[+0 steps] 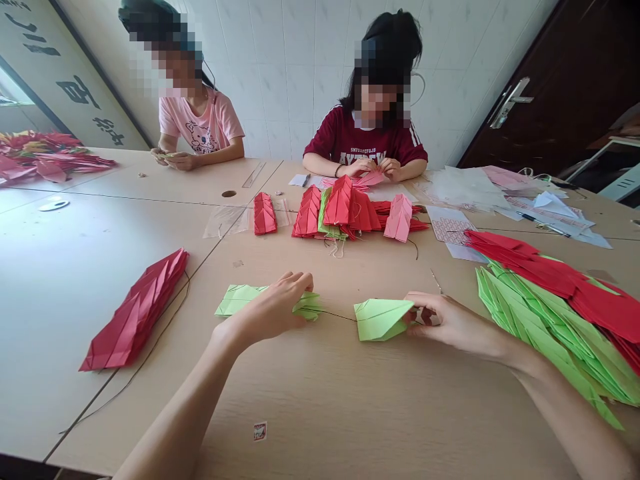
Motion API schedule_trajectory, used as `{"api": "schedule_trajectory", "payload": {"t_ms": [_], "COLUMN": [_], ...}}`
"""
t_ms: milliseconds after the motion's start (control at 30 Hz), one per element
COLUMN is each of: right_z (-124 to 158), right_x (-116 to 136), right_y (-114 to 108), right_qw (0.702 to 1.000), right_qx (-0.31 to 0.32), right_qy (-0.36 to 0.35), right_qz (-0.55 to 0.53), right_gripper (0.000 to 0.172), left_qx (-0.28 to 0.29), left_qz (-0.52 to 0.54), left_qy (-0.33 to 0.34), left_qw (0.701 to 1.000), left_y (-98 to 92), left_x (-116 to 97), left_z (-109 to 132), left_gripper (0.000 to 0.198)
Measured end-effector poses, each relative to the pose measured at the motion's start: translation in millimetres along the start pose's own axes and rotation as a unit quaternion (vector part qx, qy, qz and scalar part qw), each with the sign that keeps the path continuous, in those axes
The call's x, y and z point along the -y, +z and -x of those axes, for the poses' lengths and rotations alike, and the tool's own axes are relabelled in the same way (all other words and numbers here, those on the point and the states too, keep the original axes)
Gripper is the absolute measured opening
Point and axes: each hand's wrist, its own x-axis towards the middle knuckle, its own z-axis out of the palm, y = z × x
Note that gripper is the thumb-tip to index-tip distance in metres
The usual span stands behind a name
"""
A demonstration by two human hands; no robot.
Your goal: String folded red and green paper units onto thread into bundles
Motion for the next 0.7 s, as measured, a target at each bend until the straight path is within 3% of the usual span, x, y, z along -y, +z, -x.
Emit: {"api": "schedule_trajectory", "payload": {"t_ms": [100, 233, 300, 367, 533, 700], "right_z": [0, 3, 6, 8, 5, 0], "right_x": [-2, 7, 17, 28, 31, 19], "right_y": [-4, -7, -4, 2, 21, 33], "right_qw": [0.999, 0.97, 0.951, 0.943, 0.926, 0.919], "right_qx": [-0.041, -0.231, -0.286, -0.275, -0.169, -0.151], "right_qy": [-0.02, -0.059, -0.097, -0.136, -0.166, -0.149], "right_qz": [0.021, 0.04, 0.067, 0.129, 0.295, 0.334], "right_gripper": [0.009, 0.009, 0.009, 0.011, 0.034, 0.031], "left_qx": [0.006, 0.017, 0.018, 0.015, 0.032, 0.071], "left_qz": [0.001, -0.002, -0.004, -0.002, -0.007, -0.024], "left_qy": [-0.009, -0.021, -0.022, -0.021, -0.01, -0.003], "left_qw": [1.0, 1.0, 1.0, 1.0, 0.999, 0.997], "left_y": [-0.5, -0.7, 0.0, 1.1, 2.3, -1.4], "left_x": [-3, -7, -9, -10, -7, 2], "left_z": [0, -1, -2, -2, -3, -2], "left_gripper": [0.022, 0.02, 0.02, 0.019, 0.023, 0.034]}}
